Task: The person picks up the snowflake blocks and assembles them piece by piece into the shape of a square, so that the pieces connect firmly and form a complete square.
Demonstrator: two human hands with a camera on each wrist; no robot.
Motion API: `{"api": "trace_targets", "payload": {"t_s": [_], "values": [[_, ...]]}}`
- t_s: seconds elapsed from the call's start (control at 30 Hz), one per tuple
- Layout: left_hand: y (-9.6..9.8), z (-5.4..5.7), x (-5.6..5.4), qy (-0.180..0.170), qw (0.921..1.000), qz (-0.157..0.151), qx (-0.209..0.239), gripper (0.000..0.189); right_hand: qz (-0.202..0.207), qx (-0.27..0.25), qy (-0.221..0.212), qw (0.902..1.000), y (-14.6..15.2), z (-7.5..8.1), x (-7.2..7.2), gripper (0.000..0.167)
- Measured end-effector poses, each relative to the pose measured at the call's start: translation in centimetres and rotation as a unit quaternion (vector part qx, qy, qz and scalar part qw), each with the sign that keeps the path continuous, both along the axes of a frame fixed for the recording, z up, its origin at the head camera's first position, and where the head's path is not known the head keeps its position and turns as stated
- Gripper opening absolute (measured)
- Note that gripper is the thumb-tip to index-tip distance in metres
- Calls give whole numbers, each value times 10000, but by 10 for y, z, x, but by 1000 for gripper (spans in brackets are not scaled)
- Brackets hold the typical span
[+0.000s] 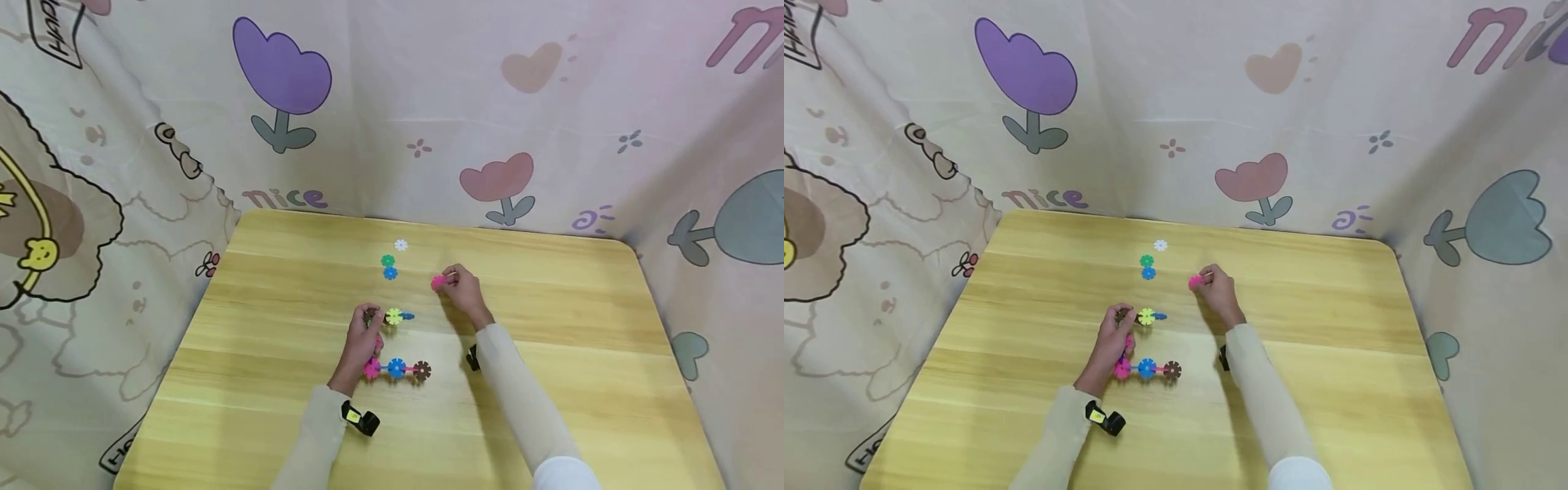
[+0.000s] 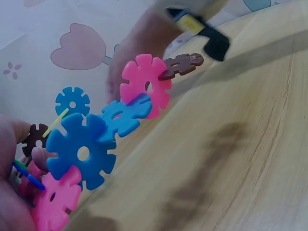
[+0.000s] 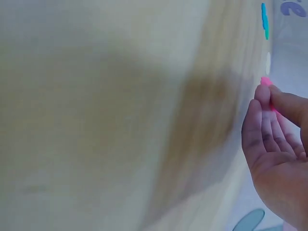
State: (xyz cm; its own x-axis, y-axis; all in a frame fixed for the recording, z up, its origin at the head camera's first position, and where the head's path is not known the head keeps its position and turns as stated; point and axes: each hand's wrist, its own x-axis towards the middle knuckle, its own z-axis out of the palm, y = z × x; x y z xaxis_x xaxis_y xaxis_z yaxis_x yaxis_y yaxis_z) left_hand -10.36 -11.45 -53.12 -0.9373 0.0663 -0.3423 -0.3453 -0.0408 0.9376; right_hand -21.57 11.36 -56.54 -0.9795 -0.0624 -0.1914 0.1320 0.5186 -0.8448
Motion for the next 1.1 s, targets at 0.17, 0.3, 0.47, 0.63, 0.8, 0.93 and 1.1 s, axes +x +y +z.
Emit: {"api": "trace_targets", "payload": {"t_s": [0.17,0.3,0.47,0.63,0.8,0.93,1.1], "values": [[-1,0,-4,45,10000,56,45,38,33,-661,29,9978,8,0,28,27],[0,0,-4,92,9999,71,101,40,-14,-1194,-131,9928,5,2,48,23],[3,-2,-5,166,9997,53,156,43,-117,-2088,-377,9772,-2,10,65,26],[6,-21,-7,255,9994,180,144,40,-121,-2400,-487,9695,-4,19,74,28],[9,-23,-5,299,9993,181,103,37,-135,-2547,-524,9655,-8,24,82,29],[11,-23,-2,318,9994,141,26,39,-92,-2791,-562,9586,-9,23,85,30],[15,-24,2,294,9995,90,5,41,-131,-2713,-554,9608,-10,20,90,27]]}}
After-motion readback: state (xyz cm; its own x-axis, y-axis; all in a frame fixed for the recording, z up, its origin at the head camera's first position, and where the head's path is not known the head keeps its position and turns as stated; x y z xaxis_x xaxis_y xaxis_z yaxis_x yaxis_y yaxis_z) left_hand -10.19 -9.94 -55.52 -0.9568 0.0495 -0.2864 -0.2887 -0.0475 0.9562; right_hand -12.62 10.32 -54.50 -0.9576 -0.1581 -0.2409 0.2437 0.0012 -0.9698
